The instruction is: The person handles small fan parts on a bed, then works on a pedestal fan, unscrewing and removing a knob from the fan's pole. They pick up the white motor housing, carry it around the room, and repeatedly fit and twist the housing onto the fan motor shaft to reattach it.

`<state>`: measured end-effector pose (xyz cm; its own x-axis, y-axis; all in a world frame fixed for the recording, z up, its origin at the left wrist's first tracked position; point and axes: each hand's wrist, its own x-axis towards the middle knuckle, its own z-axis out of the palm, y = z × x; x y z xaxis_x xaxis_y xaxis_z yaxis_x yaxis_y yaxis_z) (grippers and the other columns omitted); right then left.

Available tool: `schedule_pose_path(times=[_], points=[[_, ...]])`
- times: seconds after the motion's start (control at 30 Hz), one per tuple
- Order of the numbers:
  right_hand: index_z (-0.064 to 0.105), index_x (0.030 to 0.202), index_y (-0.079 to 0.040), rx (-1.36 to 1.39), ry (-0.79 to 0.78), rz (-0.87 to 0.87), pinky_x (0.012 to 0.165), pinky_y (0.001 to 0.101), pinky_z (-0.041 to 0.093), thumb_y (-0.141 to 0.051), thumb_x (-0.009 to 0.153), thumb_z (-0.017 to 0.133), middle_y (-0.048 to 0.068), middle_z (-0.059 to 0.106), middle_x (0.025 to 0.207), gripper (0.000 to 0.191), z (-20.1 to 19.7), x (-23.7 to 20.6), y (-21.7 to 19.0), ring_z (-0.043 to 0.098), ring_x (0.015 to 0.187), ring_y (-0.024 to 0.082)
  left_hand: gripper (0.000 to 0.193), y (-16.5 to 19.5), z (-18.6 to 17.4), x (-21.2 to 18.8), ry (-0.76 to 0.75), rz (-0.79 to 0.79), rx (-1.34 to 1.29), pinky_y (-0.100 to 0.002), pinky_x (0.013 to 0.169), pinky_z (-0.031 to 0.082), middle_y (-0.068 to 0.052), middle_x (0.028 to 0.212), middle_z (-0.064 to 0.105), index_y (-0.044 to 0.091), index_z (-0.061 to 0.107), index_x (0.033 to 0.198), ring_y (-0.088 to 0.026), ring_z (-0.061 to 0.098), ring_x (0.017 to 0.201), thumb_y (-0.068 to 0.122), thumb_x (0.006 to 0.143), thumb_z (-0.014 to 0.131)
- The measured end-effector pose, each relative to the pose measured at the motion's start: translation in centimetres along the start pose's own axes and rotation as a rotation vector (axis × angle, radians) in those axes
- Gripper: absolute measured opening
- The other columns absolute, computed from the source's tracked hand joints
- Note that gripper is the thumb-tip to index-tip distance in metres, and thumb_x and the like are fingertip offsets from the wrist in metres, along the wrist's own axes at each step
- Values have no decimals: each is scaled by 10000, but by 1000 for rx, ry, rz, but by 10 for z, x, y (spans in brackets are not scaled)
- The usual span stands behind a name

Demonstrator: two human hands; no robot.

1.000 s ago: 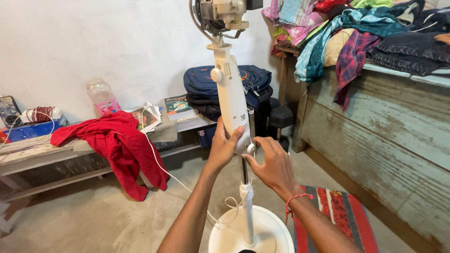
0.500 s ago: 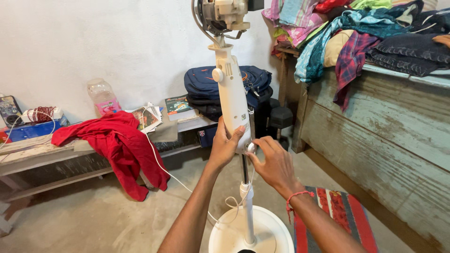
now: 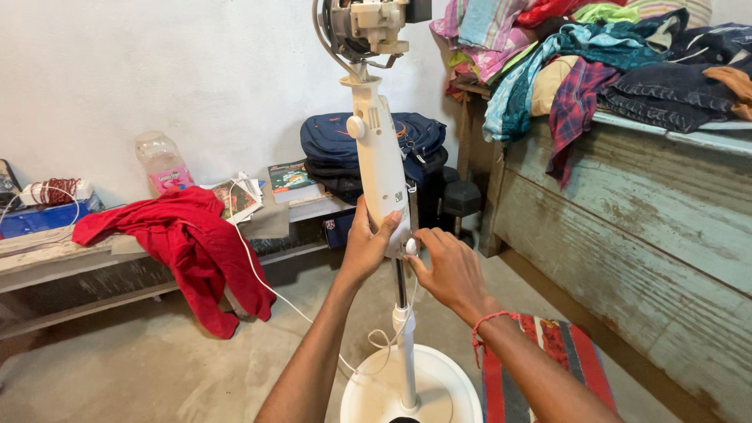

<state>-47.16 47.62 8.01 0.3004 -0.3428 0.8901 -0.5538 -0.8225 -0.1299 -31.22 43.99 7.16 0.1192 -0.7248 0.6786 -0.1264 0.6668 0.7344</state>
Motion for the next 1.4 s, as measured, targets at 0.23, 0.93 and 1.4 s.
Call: schedule_pose_path(times=[0.23, 0.93, 1.4], points=[[737, 839, -94, -102, -227, 395, 634, 496, 510, -417, 986, 584, 135, 684, 694, 386, 9, 5, 2, 675, 669, 375, 519, 3, 2, -1, 22, -47, 39, -350, 940, 526, -97, 1190, 690, 116, 495, 1371, -169, 637, 1076, 323, 940, 696], [809, 891, -90, -66, -387, 692, 705, 407, 514, -411, 1076, 616, 143, 739, 790, 419, 16, -3, -2, 723, 793, 333, 530, 3, -6, -1, 6, -42, 46, -351, 949, 527, -100, 1213, 685, 117, 491, 1389, -179, 643, 1100, 333, 950, 695], [779, 924, -108, -119, -286, 522, 723, 470, 511, -344, 1070, 607, 129, 723, 804, 326, 11, -2, 1, 700, 790, 358, 516, 7, -5, -1, 29, -55, 74, -352, 931, 541, -103, 1181, 704, 115, 507, 1369, -179, 661, 1079, 330, 940, 697]])
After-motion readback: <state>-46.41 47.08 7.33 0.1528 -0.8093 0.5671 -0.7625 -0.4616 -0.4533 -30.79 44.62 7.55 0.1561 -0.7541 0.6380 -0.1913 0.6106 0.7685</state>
